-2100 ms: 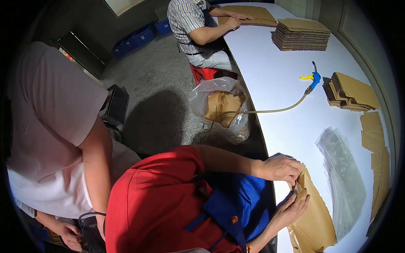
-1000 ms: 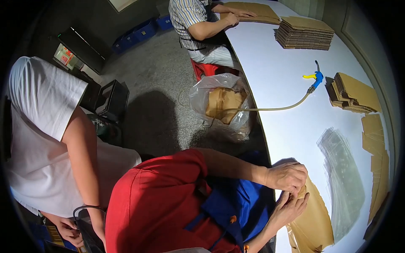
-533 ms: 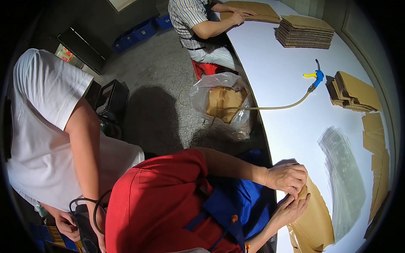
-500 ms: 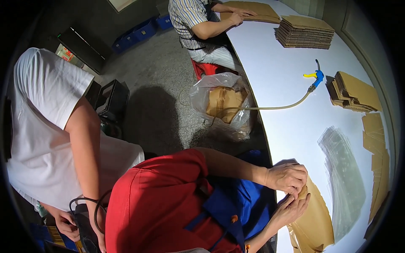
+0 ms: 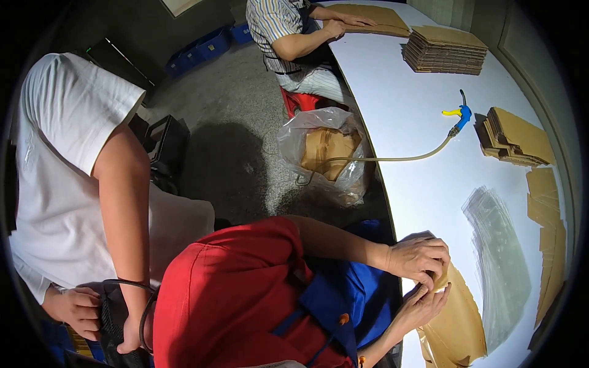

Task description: Folding and stacking brown paper packaging components on a factory workbench.

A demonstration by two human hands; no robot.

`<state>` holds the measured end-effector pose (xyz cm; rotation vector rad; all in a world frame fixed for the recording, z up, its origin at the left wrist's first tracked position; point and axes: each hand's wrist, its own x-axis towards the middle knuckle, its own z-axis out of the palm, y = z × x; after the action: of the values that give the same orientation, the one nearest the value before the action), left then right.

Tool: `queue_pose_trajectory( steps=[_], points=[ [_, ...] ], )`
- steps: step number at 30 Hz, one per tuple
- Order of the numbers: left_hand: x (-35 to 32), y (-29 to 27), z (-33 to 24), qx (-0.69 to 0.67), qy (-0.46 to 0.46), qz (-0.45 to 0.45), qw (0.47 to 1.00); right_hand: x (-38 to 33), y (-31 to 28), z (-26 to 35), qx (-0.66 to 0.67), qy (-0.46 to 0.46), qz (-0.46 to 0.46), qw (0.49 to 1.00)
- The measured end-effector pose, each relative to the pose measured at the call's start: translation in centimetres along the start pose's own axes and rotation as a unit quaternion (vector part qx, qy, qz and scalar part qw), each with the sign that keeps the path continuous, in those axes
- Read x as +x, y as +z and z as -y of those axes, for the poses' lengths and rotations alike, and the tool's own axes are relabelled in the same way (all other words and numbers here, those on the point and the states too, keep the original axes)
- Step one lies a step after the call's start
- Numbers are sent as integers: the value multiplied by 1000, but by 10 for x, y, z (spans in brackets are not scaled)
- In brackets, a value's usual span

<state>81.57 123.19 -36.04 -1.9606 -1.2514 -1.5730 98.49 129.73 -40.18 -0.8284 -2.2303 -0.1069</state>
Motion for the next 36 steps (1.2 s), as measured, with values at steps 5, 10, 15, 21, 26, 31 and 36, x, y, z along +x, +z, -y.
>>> queue_pose_trajectory(
  steps=[5,10,15,21,26,31,36],
  points=[
    [-1,0,0,5,-5,2,1000,0,-1,-1,-2,-1,3,1000],
    [-1,3,2,7,3,-10,1000,1,0,-2,6,-9,-3,1000],
    [-2,6,5,9,12,-21,1000,1,0,-3,8,-8,-4,1000],
    [-3,5,3,16,-1,-9,1000,0,2,-6,6,-13,0,1000],
    [-3,4,2,18,-4,-3,1000,-1,1,-5,3,-11,1,1000],
    [-4,2,0,16,-6,-10,1000,-2,-4,1,12,-7,5,1000],
    [-4,1,3,11,-4,-1,1000,0,-4,0,22,-4,4,1000]
  ],
)
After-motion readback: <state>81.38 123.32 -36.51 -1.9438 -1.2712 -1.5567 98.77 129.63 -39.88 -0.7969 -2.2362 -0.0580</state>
